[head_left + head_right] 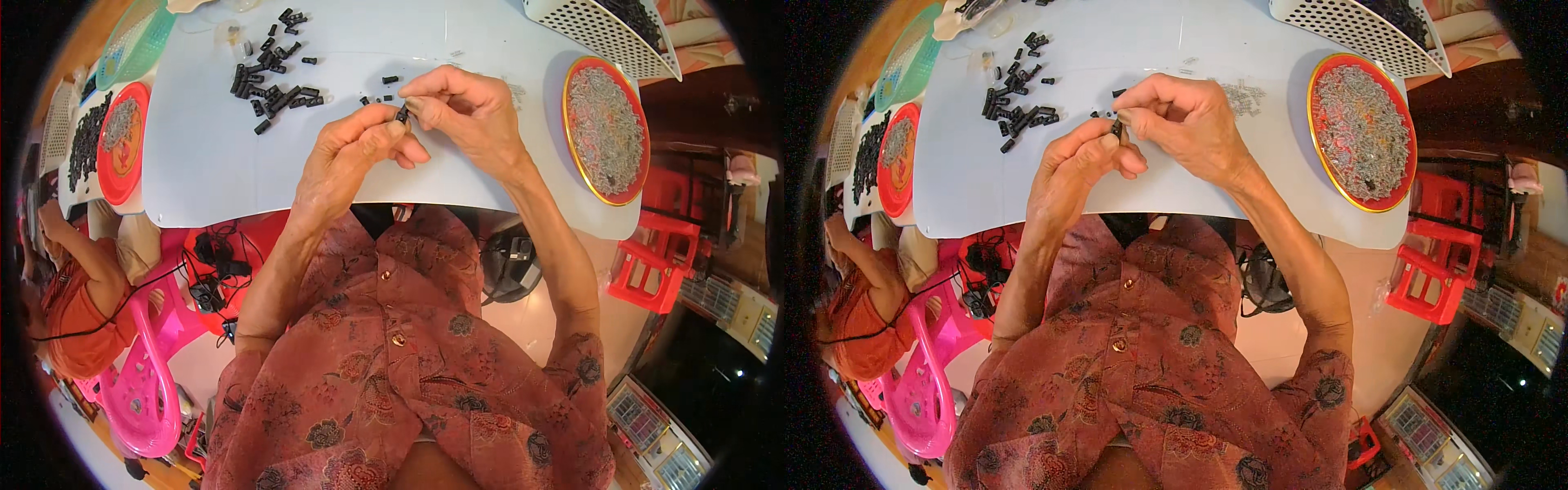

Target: The person assembles small black plastic components by hand at a white table.

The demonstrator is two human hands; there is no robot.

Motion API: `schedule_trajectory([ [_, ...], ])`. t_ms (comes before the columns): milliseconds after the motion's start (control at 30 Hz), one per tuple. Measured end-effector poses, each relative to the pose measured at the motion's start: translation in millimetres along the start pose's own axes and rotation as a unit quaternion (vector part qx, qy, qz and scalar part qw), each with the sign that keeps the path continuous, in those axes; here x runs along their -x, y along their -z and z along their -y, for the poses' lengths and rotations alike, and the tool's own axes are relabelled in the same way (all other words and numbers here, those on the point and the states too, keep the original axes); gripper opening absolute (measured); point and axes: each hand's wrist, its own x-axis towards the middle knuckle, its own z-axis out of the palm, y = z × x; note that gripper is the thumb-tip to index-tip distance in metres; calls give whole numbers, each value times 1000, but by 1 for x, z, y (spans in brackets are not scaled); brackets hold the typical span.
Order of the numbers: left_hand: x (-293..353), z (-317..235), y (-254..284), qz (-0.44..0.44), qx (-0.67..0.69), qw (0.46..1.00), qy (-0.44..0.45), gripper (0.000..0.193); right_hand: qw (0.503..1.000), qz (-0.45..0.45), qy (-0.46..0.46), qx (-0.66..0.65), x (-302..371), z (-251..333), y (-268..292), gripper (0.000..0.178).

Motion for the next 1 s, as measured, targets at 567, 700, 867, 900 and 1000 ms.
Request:
schedule_trajectory([
  [567, -5, 12, 6, 31, -4, 998, -61, 22, 997, -12, 59, 51, 5, 7, -6, 13],
  [700, -1, 10, -3, -7, -54, 996, -71, 19, 997, -37, 53, 42, 11, 5, -8, 13],
  [867, -1, 11, -4, -19, -106, 992, -72, 18, 993, -35, 82, 70, 13, 6, -6, 11],
  [900, -2, 10, -4, -18, -105, 992, -71, 18, 992, -32, 93, 83, 12, 4, -5, 11],
  [1000, -2, 3, -6, -8, -127, 989, -71, 17, 987, -32, 112, 110, 13, 2, -3, 10],
])
